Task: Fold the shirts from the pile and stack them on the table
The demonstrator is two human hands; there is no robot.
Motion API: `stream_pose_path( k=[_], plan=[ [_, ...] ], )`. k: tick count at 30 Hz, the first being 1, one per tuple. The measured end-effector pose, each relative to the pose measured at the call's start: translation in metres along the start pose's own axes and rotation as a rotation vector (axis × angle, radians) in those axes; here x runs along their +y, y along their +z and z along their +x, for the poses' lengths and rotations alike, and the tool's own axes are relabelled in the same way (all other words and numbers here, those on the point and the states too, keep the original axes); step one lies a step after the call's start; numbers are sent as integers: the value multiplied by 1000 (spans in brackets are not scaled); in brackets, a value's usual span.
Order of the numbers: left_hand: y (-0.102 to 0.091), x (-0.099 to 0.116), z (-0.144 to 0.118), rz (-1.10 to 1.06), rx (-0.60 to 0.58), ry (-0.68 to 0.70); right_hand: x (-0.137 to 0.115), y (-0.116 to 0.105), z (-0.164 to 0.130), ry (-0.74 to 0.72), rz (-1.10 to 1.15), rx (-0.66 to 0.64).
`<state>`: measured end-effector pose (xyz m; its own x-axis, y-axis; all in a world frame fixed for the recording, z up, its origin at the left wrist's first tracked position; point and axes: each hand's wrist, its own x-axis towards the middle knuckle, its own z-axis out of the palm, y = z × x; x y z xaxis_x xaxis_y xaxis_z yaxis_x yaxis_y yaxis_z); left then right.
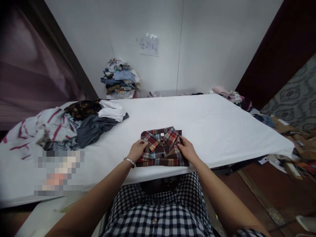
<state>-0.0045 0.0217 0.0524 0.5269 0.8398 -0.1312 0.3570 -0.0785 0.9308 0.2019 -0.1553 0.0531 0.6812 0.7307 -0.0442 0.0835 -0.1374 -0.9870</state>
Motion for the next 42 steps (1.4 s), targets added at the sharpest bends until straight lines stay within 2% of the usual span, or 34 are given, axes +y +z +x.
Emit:
stream_pose_path(
  k=[3, 6, 8, 11, 14, 17, 19, 21, 23, 25, 27, 29, 32, 33, 35, 38, 40, 42],
  plan=[
    [-11, -1, 3, 45, -14, -66, 9, -6, 0, 12, -78, 0],
    [-18, 10, 10, 33, -52, -141, 3, -8, 6, 121, -28, 6],
    [-16, 19, 15, 39, -50, -125, -3, -6, 12, 166, -4, 6],
    [-2, 23, 19, 19, -17, -33, -6, 2, 19, 31, -22, 7],
    [7, 16, 21, 131, 50, 24, -1, 8, 21, -138, -169, 41],
    [1, 10, 20, 272, 88, 21, 1, 4, 18, -155, -411, 44],
    [-9, 14, 16, 296, 135, 16, -4, -1, 11, -194, -510, 57],
    [-16, 22, 6, 364, 236, 93, -14, -2, 2, -298, -542, 91],
    [-14, 30, -8, 492, 302, 266, -20, 3, -10, -402, -557, 79],
    [-3, 30, -22, 643, 222, 443, -17, 13, -20, -423, -590, -13],
    [12, 22, -31, 758, 47, 499, -7, 25, -25, -359, -642, -131],
    [24, 11, -33, 805, -77, 465, 5, 32, -26, -291, -660, -191],
    [26, 0, -30, 765, -118, 419, 11, 27, -24, -252, -579, -208],
    [22, -2, -28, 727, -104, 412, 10, 22, -24, -253, -522, -187],
    [9, -2, -26, 635, -3, 376, 5, 7, -27, -272, -392, -78],
    [-11, 0, -22, 548, 182, 210, 0, -16, -40, -217, -207, 102],
    [-18, 3, -17, 495, 179, 86, 1, -24, -50, -120, -104, 115],
    [-19, 6, -10, 371, 122, 1, 2, -25, -60, -85, -11, 130]
  ],
)
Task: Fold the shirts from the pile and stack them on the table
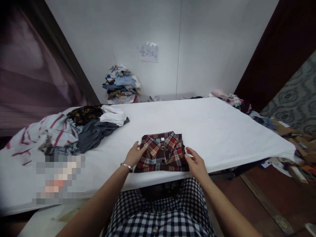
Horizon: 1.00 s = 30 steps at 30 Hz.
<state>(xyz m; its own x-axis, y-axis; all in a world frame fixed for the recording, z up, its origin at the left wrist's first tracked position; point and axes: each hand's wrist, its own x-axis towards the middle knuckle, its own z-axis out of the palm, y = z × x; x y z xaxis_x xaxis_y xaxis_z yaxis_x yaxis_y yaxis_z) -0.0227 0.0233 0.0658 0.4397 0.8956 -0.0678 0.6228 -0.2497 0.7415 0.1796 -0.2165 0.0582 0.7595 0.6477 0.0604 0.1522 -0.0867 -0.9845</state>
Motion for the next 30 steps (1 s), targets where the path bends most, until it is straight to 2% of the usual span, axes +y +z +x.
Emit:
stream_pose_path(
  k=[2, 4, 6, 9, 12, 16, 19, 24, 27, 30],
  plan=[
    [2, 4, 6, -204, -112, -79, -3, 4, -12, -6, 89, 35],
    [4, 9, 9, -443, -271, -176, -9, 12, -28, 51, 206, -8],
    [4, 16, 10, -650, -405, -280, -16, 24, -47, 216, 351, -183],
    [1, 36, 9, -843, -483, -388, -24, 46, -71, 522, 560, -500],
    [-8, 65, 12, -976, -536, -405, -27, 67, -74, 664, 760, -621],
    [-25, 101, 19, -1082, -491, -325, -31, 88, -44, 627, 1078, -630],
    [-37, 110, 21, -1141, -416, -238, -40, 99, -12, 519, 1225, -582],
    [-37, 89, 14, -1163, -177, -30, -59, 111, 34, 451, 1295, -441],
    [-29, 71, 9, -1132, -100, 51, -62, 117, 51, 530, 1262, -324],
    [-23, 63, 7, -1095, -75, 72, -58, 122, 62, 615, 1183, -179]
  ],
)
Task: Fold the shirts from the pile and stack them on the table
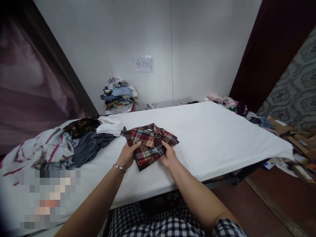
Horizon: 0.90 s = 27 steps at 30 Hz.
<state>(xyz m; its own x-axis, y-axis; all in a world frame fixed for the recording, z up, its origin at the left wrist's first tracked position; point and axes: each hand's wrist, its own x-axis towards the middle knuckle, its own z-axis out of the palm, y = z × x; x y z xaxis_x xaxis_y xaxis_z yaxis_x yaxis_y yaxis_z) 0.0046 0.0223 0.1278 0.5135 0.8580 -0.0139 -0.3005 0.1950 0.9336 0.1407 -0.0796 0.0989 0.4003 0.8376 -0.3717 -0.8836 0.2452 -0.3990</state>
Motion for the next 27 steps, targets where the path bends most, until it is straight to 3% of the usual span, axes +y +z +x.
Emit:
stream_pose_path(
  k=[5, 9, 12, 16, 21, 24, 27],
  plan=[
    [6, -5, 9, 116, -35, -104, -18, -3, 12, -110, 26, 29],
    [4, -23, 27, 385, -74, -193, -60, -8, 25, -245, 22, 34],
    [-8, -51, 40, 838, -35, -3, -108, -17, 31, -368, 10, 64],
    [-31, -91, 50, 1245, -158, 357, -186, -32, 32, -544, -6, 93],
    [-49, -110, 53, 1438, -230, 565, -293, -59, 35, -784, -42, 151],
    [-55, -112, 56, 1475, -223, 596, -344, -93, 37, -844, -147, 325],
    [-65, -117, 61, 1497, -216, 599, -371, -140, 37, -804, -218, 552]
  ],
)
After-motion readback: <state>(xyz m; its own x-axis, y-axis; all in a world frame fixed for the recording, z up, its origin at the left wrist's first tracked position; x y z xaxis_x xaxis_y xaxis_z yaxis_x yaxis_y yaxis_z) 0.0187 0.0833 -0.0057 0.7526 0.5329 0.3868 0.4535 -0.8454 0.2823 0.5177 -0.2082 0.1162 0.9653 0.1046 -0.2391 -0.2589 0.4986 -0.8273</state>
